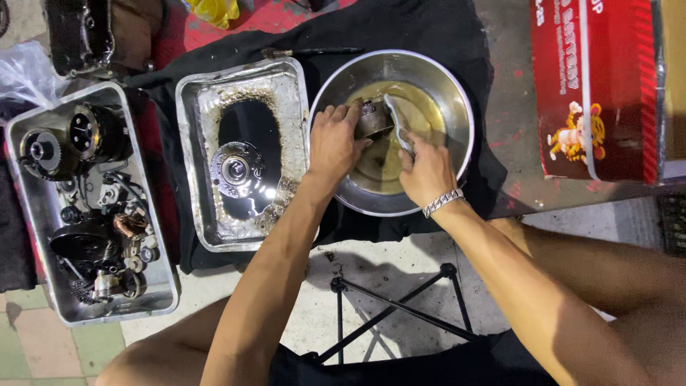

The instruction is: The person scrubs a dark mechanical part with a toothbrush in a metal tray containing dark liquid. They then transfer the part to a metal bowl with clear liquid and continue scrubbing it with the toothbrush.

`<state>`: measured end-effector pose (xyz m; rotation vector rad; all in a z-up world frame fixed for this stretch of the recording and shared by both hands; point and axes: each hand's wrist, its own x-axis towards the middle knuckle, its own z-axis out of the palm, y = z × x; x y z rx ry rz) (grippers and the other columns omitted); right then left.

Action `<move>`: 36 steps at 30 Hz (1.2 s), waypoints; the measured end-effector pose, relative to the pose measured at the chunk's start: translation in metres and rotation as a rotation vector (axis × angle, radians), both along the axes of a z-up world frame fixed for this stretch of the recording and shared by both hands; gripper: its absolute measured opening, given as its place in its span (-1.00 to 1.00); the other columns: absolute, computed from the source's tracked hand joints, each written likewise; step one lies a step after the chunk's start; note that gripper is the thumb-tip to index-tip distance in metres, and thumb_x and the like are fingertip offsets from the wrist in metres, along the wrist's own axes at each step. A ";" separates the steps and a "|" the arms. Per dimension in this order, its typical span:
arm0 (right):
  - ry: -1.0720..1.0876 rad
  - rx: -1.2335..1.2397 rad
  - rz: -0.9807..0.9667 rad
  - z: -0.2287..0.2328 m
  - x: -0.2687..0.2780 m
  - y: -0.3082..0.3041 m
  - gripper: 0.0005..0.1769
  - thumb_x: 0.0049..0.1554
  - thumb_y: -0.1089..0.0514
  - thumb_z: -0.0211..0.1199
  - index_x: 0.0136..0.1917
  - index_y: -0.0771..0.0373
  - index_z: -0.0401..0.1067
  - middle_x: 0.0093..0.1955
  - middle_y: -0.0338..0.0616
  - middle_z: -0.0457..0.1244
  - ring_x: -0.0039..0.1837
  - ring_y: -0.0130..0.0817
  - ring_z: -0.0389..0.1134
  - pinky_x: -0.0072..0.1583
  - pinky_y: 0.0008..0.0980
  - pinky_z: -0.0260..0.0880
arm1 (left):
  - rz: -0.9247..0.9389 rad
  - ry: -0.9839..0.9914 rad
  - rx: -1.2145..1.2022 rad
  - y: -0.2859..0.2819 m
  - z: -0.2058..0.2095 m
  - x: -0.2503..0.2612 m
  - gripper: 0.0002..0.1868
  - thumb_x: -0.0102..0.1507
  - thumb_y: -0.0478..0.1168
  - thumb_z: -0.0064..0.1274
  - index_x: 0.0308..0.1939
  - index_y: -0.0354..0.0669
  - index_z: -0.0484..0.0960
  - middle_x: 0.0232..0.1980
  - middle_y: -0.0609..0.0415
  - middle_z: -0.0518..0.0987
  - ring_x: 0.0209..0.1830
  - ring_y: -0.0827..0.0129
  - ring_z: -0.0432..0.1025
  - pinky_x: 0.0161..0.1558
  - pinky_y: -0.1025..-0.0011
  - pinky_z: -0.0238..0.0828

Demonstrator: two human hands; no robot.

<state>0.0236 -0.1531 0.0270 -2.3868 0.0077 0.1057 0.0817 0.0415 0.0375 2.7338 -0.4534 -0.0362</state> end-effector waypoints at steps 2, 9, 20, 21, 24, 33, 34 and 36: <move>0.174 -0.044 0.005 0.004 -0.004 0.000 -0.53 0.16 0.16 0.26 0.33 0.28 0.43 -0.14 0.33 0.37 -0.05 0.26 0.40 0.10 0.10 0.38 | 0.017 0.039 0.017 -0.002 -0.001 0.002 -0.18 -0.03 -0.12 0.43 0.28 -0.27 0.51 0.10 -0.12 0.59 0.11 0.02 0.41 0.13 0.15 0.31; 0.195 -0.129 0.006 0.026 -0.007 0.001 -0.50 0.04 0.17 0.30 0.28 0.18 0.47 -0.11 0.22 0.39 -0.08 0.24 0.41 0.01 0.13 0.38 | -0.021 -0.026 0.010 0.001 -0.005 -0.002 -0.14 -0.04 -0.10 0.44 0.31 -0.29 0.49 0.08 -0.12 0.59 0.06 0.01 0.42 0.11 0.15 0.31; 0.320 -0.013 0.046 0.043 -0.011 -0.008 -0.53 0.07 0.17 0.28 0.26 0.30 0.46 -0.13 0.24 0.39 -0.03 0.19 0.44 0.03 0.04 0.43 | 0.016 -0.021 -0.030 0.001 -0.001 0.000 -0.19 -0.03 -0.12 0.44 0.27 -0.28 0.53 0.06 -0.11 0.59 0.06 0.00 0.41 0.11 0.14 0.32; 0.215 0.009 0.054 0.040 -0.003 -0.010 -0.53 0.06 0.17 0.30 0.24 0.33 0.46 -0.11 0.25 0.39 -0.03 0.20 0.44 0.04 0.02 0.43 | 0.013 -0.046 -0.027 0.001 0.000 0.005 -0.19 -0.04 -0.12 0.44 0.26 -0.28 0.53 0.06 -0.11 0.59 0.06 0.00 0.41 0.12 0.14 0.32; 0.100 0.030 0.088 0.033 -0.008 -0.016 -0.55 0.07 0.17 0.31 0.22 0.35 0.49 -0.10 0.27 0.39 -0.03 0.21 0.43 0.06 -0.01 0.43 | 0.041 -0.071 -0.015 -0.004 -0.006 -0.007 -0.19 -0.07 -0.11 0.45 0.24 -0.27 0.53 0.07 -0.11 0.60 0.06 -0.01 0.41 0.12 0.14 0.32; 0.174 0.125 0.028 0.032 -0.012 0.000 -0.62 0.10 0.20 0.27 0.20 0.29 0.53 -0.09 0.29 0.38 0.01 0.19 0.44 0.06 -0.03 0.43 | 0.075 -0.072 0.095 -0.014 -0.021 0.002 -0.39 0.00 -0.30 0.33 0.15 -0.29 0.56 -0.01 -0.16 0.65 0.04 -0.02 0.50 0.10 0.13 0.38; 0.130 0.129 0.044 0.031 -0.010 -0.002 -0.62 0.11 0.21 0.27 0.20 0.29 0.53 -0.07 0.28 0.38 0.02 0.19 0.44 0.07 -0.04 0.43 | 0.069 -0.081 0.080 -0.014 -0.022 0.003 -0.36 -0.04 -0.28 0.34 0.13 -0.32 0.56 -0.03 -0.20 0.65 0.02 -0.04 0.50 0.09 0.12 0.38; 0.126 0.100 0.068 0.030 -0.008 -0.011 -0.63 0.10 0.21 0.28 0.19 0.30 0.53 -0.07 0.28 0.38 0.02 0.18 0.45 0.09 -0.04 0.43 | 0.066 -0.091 0.076 -0.014 -0.022 0.006 -0.36 -0.04 -0.28 0.35 0.13 -0.32 0.56 -0.03 -0.21 0.65 0.03 -0.05 0.51 0.10 0.11 0.38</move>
